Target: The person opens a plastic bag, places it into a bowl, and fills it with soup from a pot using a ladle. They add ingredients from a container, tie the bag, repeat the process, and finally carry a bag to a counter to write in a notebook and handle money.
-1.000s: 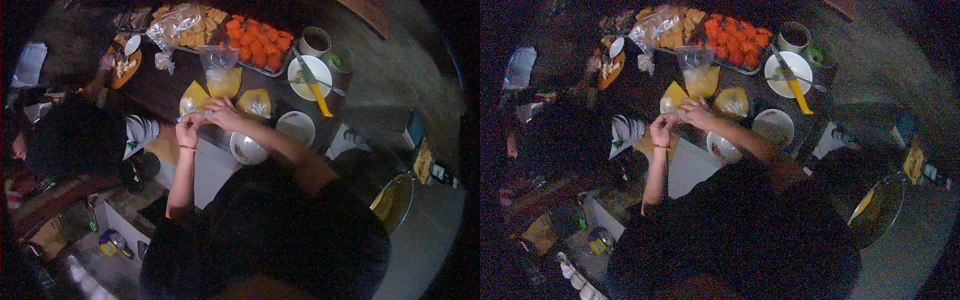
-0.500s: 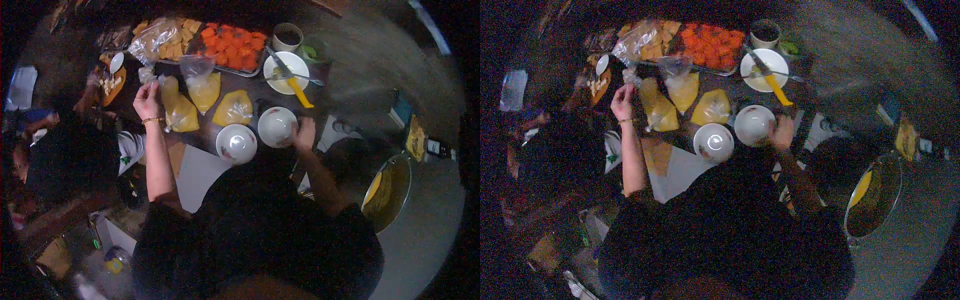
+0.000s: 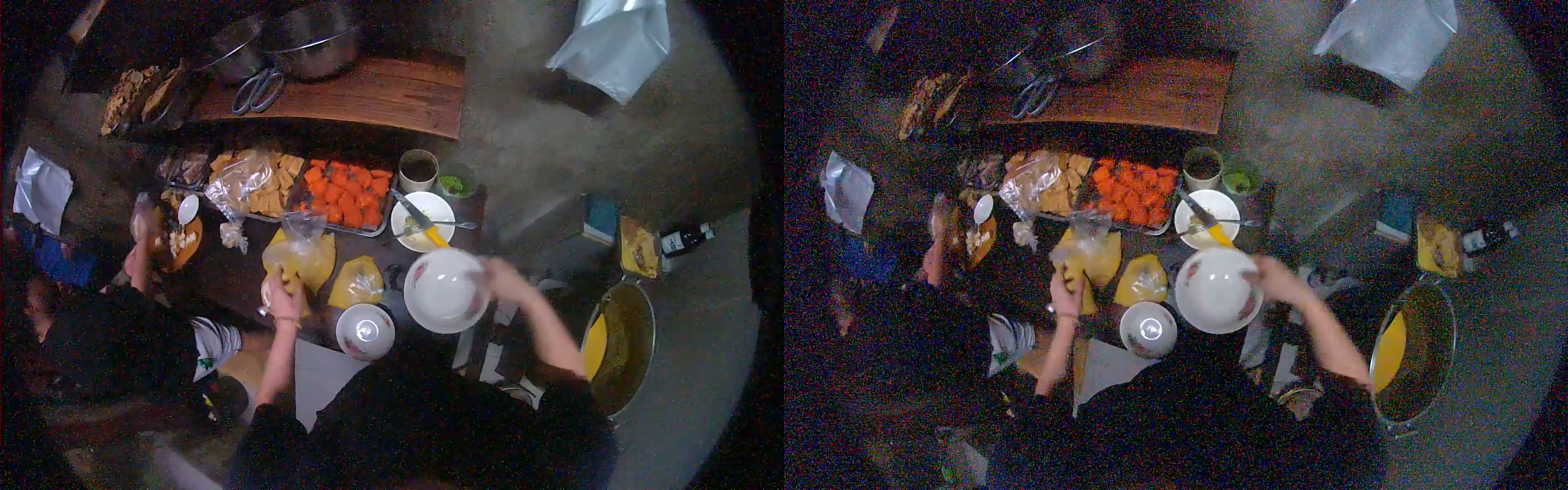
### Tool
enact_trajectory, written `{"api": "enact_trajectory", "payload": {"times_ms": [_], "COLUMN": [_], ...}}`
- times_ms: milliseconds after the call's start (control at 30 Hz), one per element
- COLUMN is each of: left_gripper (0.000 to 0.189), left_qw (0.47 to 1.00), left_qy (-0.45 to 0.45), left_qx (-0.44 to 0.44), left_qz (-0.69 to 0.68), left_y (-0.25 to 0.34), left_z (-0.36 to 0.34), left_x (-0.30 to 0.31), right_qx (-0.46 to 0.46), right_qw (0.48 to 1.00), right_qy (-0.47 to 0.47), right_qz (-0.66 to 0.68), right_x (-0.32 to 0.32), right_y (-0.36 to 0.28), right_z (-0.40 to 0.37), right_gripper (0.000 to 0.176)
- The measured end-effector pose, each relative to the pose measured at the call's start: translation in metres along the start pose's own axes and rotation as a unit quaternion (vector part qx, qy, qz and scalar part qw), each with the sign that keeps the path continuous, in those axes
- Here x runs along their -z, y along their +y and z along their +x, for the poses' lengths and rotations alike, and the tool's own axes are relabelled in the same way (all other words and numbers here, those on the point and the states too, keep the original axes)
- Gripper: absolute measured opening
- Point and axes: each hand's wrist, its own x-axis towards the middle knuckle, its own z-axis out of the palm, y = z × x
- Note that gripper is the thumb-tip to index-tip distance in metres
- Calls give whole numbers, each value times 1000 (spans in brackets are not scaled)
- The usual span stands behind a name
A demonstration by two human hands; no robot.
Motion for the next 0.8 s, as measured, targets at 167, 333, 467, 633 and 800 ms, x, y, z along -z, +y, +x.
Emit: {"api": "enact_trajectory", "payload": {"times_ms": [167, 333, 467, 633, 800], "left_gripper": [49, 43, 33, 33, 35], "left_qw": [950, 887, 840, 796, 731], "left_qy": [-262, -355, -339, -376, -412], "left_qx": [170, 252, 289, 267, 380], "left_qz": [-23, -151, -309, -392, -389], "left_y": [32, 10, 22, 25, 32], "left_z": [-82, -146, -158, -174, -187], "left_x": [21, -9, -18, -48, -116], "right_qx": [242, 214, 144, 279, 303], "right_qw": [951, 953, 965, 699, 523], "right_qy": [187, 207, 215, 641, 788], "right_qz": [48, 57, 31, -150, -120], "right_x": [112, 182, 180, 166, 220], "right_y": [-144, -198, -208, -204, -188], "right_z": [-24, 59, 112, 37, 14], "right_gripper": [34, 32, 30, 31, 37]}}
